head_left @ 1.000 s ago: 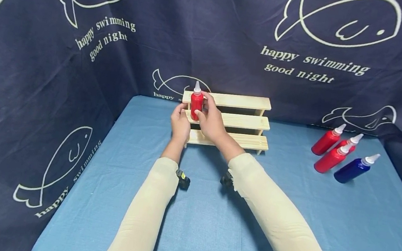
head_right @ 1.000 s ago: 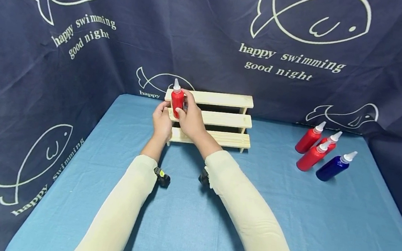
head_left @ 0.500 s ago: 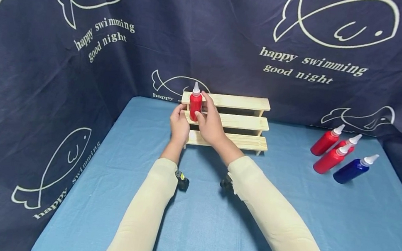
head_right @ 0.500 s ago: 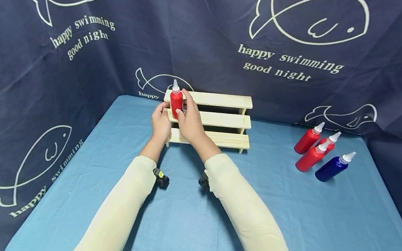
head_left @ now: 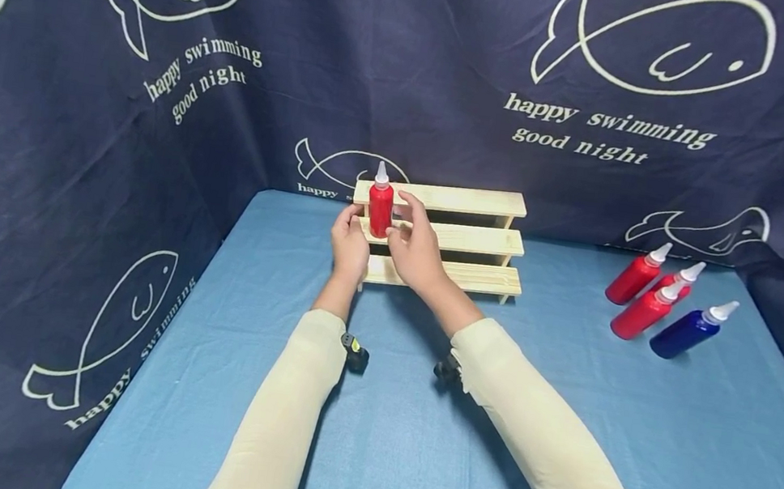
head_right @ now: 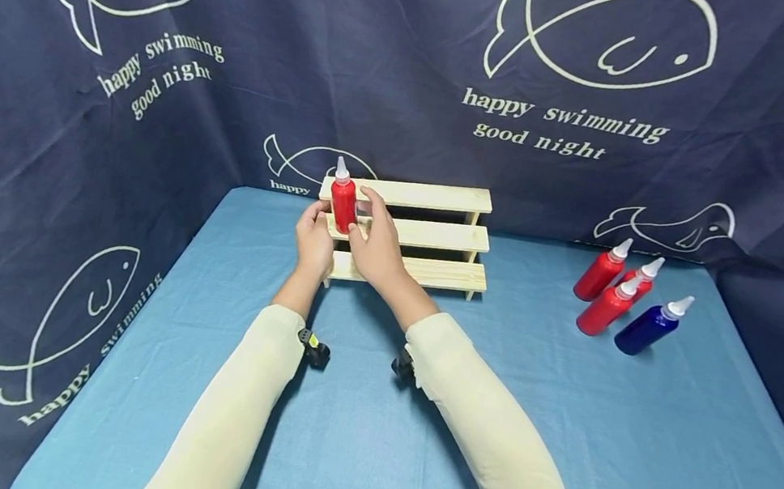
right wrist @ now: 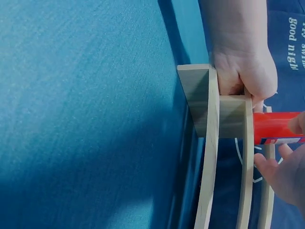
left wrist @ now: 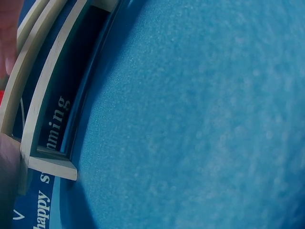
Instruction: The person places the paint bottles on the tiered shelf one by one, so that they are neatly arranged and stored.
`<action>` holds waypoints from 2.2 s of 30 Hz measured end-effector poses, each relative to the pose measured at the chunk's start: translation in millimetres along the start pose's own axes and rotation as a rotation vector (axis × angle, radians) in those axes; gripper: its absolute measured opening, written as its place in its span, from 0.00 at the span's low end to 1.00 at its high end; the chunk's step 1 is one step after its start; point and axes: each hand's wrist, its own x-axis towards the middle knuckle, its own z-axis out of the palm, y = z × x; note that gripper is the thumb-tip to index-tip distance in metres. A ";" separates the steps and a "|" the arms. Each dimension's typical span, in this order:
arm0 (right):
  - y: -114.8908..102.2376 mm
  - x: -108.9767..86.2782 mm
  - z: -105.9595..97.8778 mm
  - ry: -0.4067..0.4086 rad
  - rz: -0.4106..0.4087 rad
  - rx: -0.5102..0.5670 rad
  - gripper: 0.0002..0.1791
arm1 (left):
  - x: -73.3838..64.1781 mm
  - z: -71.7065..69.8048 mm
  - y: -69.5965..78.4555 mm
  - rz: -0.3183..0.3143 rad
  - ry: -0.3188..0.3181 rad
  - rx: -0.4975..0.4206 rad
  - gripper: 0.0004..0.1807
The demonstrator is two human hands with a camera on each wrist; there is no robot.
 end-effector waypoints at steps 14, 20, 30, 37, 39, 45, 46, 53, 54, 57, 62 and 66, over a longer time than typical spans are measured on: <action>-3.6 -16.4 -7.8 -0.002 -0.042 -0.015 0.29 | 3.6 0.9 -3.0 0.006 0.002 -0.021 0.19; -5.6 -24.4 -13.5 0.008 -0.037 -0.006 0.29 | 2.8 0.8 -1.8 0.004 -0.005 -0.027 0.19; -12.8 -37.2 -28.1 0.020 0.021 0.009 0.27 | 2.2 -1.6 -2.2 0.005 0.019 0.007 0.19; -17.5 -45.6 -42.4 0.047 0.036 0.001 0.26 | 2.4 0.1 -1.8 -0.001 0.010 0.007 0.19; -17.7 -47.5 -45.9 0.055 0.038 0.001 0.26 | 2.3 0.0 -1.9 -0.001 0.007 0.007 0.19; -15.7 -53.4 -55.7 0.077 0.065 -0.010 0.27 | 2.4 -0.2 -3.2 -0.004 0.008 -0.004 0.19; -14.7 -53.9 -57.1 0.081 0.068 -0.014 0.27 | 2.5 -0.3 -3.6 -0.005 0.008 -0.009 0.19; -13.0 -56.0 -64.0 0.101 0.067 -0.037 0.27 | 4.2 1.0 -5.4 -0.007 -0.005 -0.047 0.18; -13.2 -56.5 -64.6 0.101 0.069 -0.039 0.27 | 4.3 1.2 -5.5 -0.008 -0.006 -0.044 0.18; -14.4 -57.0 -64.5 0.098 0.081 -0.053 0.27 | 5.1 0.0 -4.7 -0.014 -0.009 -0.032 0.18; -17.4 -57.2 -64.0 0.108 0.087 -0.061 0.27 | 5.1 0.4 -1.6 -0.014 -0.010 -0.010 0.18; -20.2 -57.5 -62.4 0.101 0.093 -0.066 0.27 | 4.6 0.3 -0.7 -0.015 -0.009 -0.007 0.18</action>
